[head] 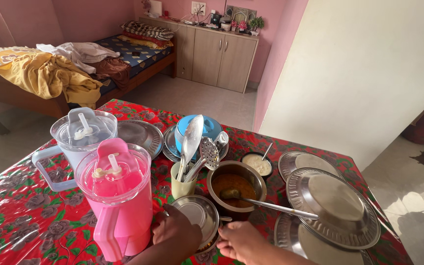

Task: The person arranges stainless steel plates on a table, then uses a ladle and spoon to serve rice, a yellow curry, and a chickpea dish onto a plate. The person also handles a blue food container and a pink water bottle during the process.

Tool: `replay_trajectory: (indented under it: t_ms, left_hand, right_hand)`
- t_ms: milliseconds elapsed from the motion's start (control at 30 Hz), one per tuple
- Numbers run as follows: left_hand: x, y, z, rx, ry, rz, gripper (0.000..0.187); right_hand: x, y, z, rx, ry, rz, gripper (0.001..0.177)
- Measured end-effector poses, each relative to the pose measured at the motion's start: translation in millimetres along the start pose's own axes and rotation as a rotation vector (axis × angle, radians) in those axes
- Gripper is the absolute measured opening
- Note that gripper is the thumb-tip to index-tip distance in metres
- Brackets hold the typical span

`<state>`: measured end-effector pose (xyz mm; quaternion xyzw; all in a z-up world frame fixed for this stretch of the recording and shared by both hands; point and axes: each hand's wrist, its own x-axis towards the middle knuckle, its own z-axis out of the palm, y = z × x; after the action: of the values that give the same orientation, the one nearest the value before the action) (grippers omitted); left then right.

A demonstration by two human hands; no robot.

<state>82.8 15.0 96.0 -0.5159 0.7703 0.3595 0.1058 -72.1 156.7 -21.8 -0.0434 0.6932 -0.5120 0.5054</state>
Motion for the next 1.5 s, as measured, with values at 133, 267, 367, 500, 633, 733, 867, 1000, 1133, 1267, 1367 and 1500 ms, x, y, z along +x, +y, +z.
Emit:
replay_trajectory:
  t_ms: [133, 267, 367, 500, 633, 733, 867, 1000, 1133, 1267, 1367, 1500]
  left_hand:
    - [6, -4, 6, 0.061, 0.049, 0.010, 0.108]
    - [4, 0, 15, 0.141, 0.085, -0.026, 0.107]
    - [-1, 3, 16, 0.060, 0.069, -0.072, 0.101]
    - [-12, -1, 17, -0.042, 0.063, -0.051, 0.103]
    - [-13, -8, 29, -0.143, 0.077, -0.075, 0.096]
    - [-5, -21, 41, -0.203, 0.090, -0.124, 0.080]
    - [23, -30, 55, -0.293, 0.118, -0.247, 0.063]
    - [47, -52, 62, -0.588, 0.008, -0.171, 0.052]
    - [67, -71, 66, -0.850, -0.124, -0.137, 0.041]
    - [81, -87, 74, -0.950, -0.166, -0.148, 0.031]
    - [85, -90, 81, -0.992, -0.164, -0.161, 0.025]
    - [82, -88, 86, -0.923, -0.081, -0.152, 0.020]
  right_hand:
    - [-29, -32, 17, -0.057, 0.101, 0.090, 0.033]
    - [-54, -44, 35, -0.147, 0.146, 0.048, 0.030]
    - [-57, -44, 37, -0.136, 0.165, 0.049, 0.025]
    - [-48, -31, 24, -0.177, 0.151, -0.036, 0.024]
    - [-37, -3, 1, -0.092, -0.078, -0.194, 0.029]
    - [-32, 12, -11, -0.122, -0.064, -0.173, 0.031]
    - [-39, 19, -23, -0.067, -0.017, -0.100, 0.033]
    - [-58, -5, -22, -0.125, -0.055, -0.171, 0.027]
    - [-92, -33, -11, -0.252, -0.058, -0.280, 0.022]
    - [-126, -46, -4, -0.457, -0.035, -0.630, 0.020]
    - [-146, -38, -22, -0.992, 0.113, -0.994, 0.028]
    - [-116, -12, -53, -1.369, 0.065, -1.425, 0.017]
